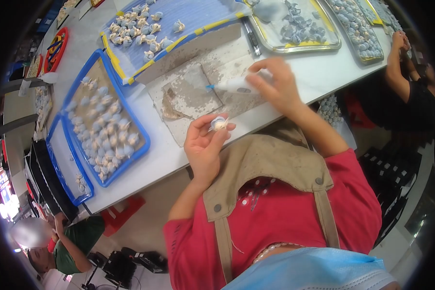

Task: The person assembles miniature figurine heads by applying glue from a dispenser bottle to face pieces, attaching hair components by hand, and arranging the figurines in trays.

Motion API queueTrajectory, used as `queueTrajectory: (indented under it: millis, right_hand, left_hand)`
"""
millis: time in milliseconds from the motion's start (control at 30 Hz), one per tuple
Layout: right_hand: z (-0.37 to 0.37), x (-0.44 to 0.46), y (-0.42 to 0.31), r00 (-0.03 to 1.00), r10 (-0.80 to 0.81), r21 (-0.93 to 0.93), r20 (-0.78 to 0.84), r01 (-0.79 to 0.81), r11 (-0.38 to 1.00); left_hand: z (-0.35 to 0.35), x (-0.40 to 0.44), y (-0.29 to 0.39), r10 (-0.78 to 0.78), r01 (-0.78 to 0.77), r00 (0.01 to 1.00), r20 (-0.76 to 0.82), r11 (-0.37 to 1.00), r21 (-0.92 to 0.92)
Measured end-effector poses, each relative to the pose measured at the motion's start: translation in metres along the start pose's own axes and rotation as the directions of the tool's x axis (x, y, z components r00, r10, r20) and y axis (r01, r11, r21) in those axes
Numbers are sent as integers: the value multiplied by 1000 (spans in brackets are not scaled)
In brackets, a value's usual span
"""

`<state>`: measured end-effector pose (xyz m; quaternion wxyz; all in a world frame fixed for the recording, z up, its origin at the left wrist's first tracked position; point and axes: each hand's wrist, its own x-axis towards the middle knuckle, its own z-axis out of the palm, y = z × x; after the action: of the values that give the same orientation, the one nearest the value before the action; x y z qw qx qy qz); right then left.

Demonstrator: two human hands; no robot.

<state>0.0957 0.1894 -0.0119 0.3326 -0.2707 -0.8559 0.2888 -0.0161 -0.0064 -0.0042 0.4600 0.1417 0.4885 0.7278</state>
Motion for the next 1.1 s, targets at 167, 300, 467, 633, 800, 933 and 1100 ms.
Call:
queueTrajectory:
  millis: [167,300,467,633,800,933,1100]
  right_hand:
    - [-33,49,56,974,-191,-341,-121,140,930]
    - [-31,83,71,964,-244,-536,-100,155,830]
    - [-20,96,97,999,-40,-568,-31,16,823]
    - [-33,87,105,998,42,-367,-40,-54,928]
    - [-37,83,111,999,-38,-392,-28,24,920]
    - [-39,89,105,999,41,-268,-23,-45,962]
    - [-32,100,100,991,96,-415,88,-51,908]
  left_hand:
    - [1,1,1,-28,28,1000,4,999,24]
    - [6,1,0,-35,34,998,44,999,26]
    - [17,-2,2,-56,56,998,0,998,11]
    - [21,-3,2,-38,37,999,5,999,34]
    - [27,-4,1,-54,54,998,8,997,49]
    - [27,-6,3,-44,43,999,5,997,60]
    - [28,-7,6,-34,33,999,29,998,57]
